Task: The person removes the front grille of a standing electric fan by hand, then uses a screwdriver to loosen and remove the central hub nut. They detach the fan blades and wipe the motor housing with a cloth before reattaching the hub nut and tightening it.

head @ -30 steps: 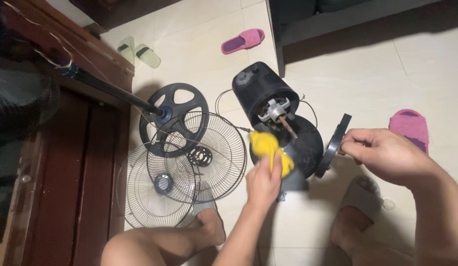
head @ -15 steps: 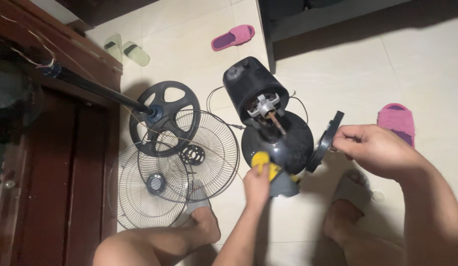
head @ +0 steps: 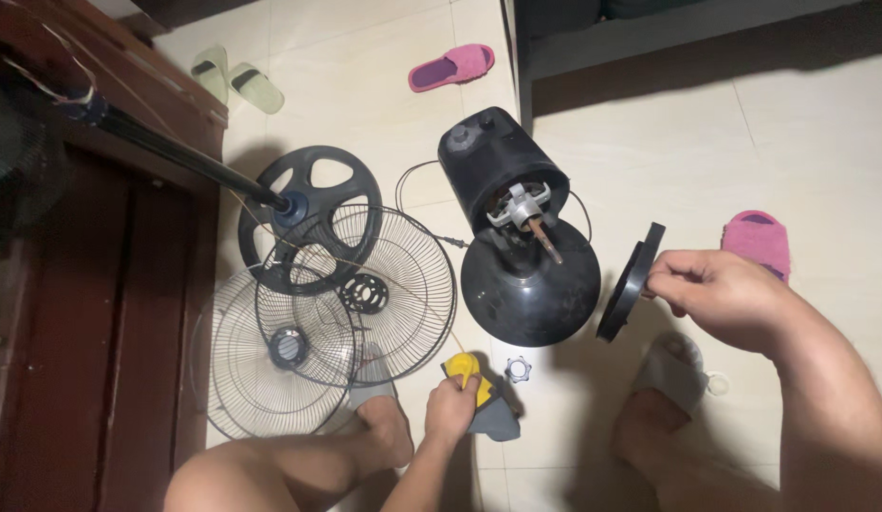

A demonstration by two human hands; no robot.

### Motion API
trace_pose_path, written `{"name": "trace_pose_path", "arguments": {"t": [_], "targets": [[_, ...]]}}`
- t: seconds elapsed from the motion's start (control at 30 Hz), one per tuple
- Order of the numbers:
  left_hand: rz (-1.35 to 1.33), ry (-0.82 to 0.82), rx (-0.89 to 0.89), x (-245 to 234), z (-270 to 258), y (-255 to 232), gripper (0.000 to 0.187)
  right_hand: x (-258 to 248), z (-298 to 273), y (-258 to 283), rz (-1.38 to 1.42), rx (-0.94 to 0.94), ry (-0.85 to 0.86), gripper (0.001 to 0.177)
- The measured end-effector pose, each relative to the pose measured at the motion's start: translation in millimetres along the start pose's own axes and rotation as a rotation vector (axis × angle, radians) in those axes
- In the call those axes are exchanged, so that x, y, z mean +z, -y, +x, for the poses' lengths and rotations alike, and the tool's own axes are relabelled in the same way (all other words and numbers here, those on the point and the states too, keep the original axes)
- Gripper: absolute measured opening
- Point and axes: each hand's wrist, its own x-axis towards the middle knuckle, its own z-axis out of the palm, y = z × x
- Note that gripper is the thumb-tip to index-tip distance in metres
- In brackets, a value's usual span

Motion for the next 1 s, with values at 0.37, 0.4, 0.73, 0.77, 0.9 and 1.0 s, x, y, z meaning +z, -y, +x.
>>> {"name": "trace_pose_path", "arguments": {"t": [0.37, 0.4, 0.73, 0.77, 0.9, 1.0], "targets": [[0.203, 0.004, -0.074, -1, 15, -1, 0.051, 5, 10, -15, 0.018, -0.043, 0.007, 0.029], [0.217, -0.012, -0.064, -4, 16, 1, 0.053, 6, 11, -16, 0.041, -0.043, 0.008, 0.029], [0.112, -0.145, -0.053, -3, 49, 62, 0.057, 8, 8, -9, -0.010, -0.058, -0.009, 0.031], [0.063, -0.199, -0.046, -4, 55, 67, 0.057, 7, 7, -6, -0.025, -0.058, -0.016, 0.031], [-0.351, -0.146, -0.016, -15, 50, 72, 0.067, 6, 2, 4, -0.042, -0.059, -0.045, 0.033], [-0.553, 0.004, 0.014, -35, 22, 45, 0.054, 5, -3, 9, -0.050, -0.101, -0.049, 0.034]]}}
